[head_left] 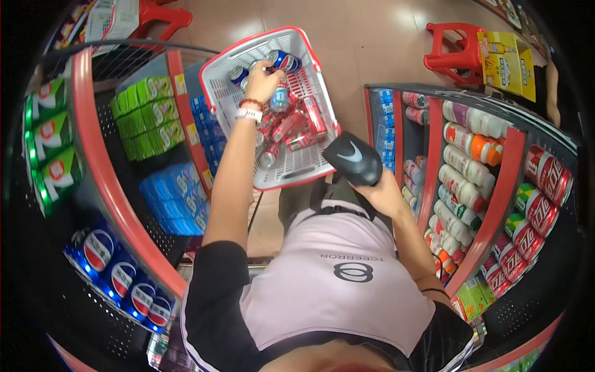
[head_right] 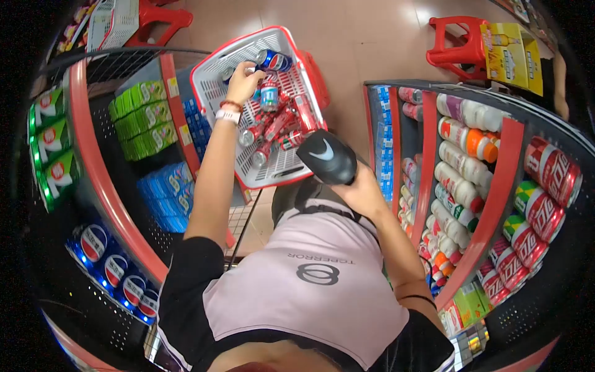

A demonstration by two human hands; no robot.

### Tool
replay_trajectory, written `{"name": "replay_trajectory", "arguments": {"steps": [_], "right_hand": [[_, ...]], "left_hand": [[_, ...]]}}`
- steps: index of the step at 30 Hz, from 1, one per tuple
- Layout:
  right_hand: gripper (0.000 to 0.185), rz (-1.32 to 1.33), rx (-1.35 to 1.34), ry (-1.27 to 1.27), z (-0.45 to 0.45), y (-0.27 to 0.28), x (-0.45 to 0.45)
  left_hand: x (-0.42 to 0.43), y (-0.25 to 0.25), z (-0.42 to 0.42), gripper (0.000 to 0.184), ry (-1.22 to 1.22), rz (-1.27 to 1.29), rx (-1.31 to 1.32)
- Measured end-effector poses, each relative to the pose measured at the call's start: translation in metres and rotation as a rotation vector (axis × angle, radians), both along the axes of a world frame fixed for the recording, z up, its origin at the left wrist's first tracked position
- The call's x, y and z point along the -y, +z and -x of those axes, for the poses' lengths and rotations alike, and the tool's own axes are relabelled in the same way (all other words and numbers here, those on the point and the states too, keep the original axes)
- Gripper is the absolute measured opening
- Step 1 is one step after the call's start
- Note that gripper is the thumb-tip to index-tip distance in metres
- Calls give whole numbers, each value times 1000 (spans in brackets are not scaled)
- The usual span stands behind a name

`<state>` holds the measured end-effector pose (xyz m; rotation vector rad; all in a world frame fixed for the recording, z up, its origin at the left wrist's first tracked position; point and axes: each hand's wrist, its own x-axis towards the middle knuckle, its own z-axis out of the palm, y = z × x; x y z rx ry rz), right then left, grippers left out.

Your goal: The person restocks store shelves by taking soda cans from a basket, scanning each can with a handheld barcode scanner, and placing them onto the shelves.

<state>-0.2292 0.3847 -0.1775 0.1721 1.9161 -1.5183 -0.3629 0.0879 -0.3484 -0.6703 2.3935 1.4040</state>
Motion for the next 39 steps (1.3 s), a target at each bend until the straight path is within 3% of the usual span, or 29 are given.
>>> {"name": "replay_trajectory", "arguments": {"steps": [1, 2, 6, 9, 11, 14, 16, 19, 23, 25, 26, 30, 34, 36, 39], "right_hand": [[42, -18, 12, -9, 2, 0, -2], [42, -38, 19, -20, 6, 0, -5], [39, -127, 129, -75, 1, -23, -20], [40, -162, 151, -127, -1, -36, -27], [41, -209, 146, -132, 0, -40, -29], [40, -251, 151, -101, 0, -49, -31], [40, -233, 161, -98, -2, -56, -32], [40, -202, 156, -107, 1, -61, -34], [39, -154, 111, -79, 8, -60, -36], [39, -158, 91, -47, 17, -53, -35], [39, -152, 86, -33, 20, -50, -33], [32, -98, 16, 5, 30, -38, -22], [30, 27, 21, 65, 34, -8, 2], [29, 37, -206, 167, 28, 1, 14], [25, 49, -200, 219, 10, 13, 28]], "left_hand": [[10, -37, 15, 67, -32, 179, -2], [5, -45, 27, 76, -59, 386, -6], [11, -121, 72, 89, -173, 513, 354], [-4, -130, 80, 86, -220, 647, 413], [-23, -100, 83, 86, -310, 759, 466], [-28, -130, 79, 89, -84, 810, 504], [-34, -122, 74, 89, 2, 745, 452], [-46, -108, 56, 80, 34, 880, 221], [-43, -95, 20, 76, 75, 798, -40], [-37, -80, 2, 72, 97, 450, -123], [-36, -70, -11, 68, 118, 424, -217], [-32, -17, -71, 71, 196, 321, -412], [-31, 24, -141, 79, 122, 206, -830], [-39, 56, -169, 80, 163, 240, -883], [-47, 80, -211, 84, 237, 180, -950]]}}
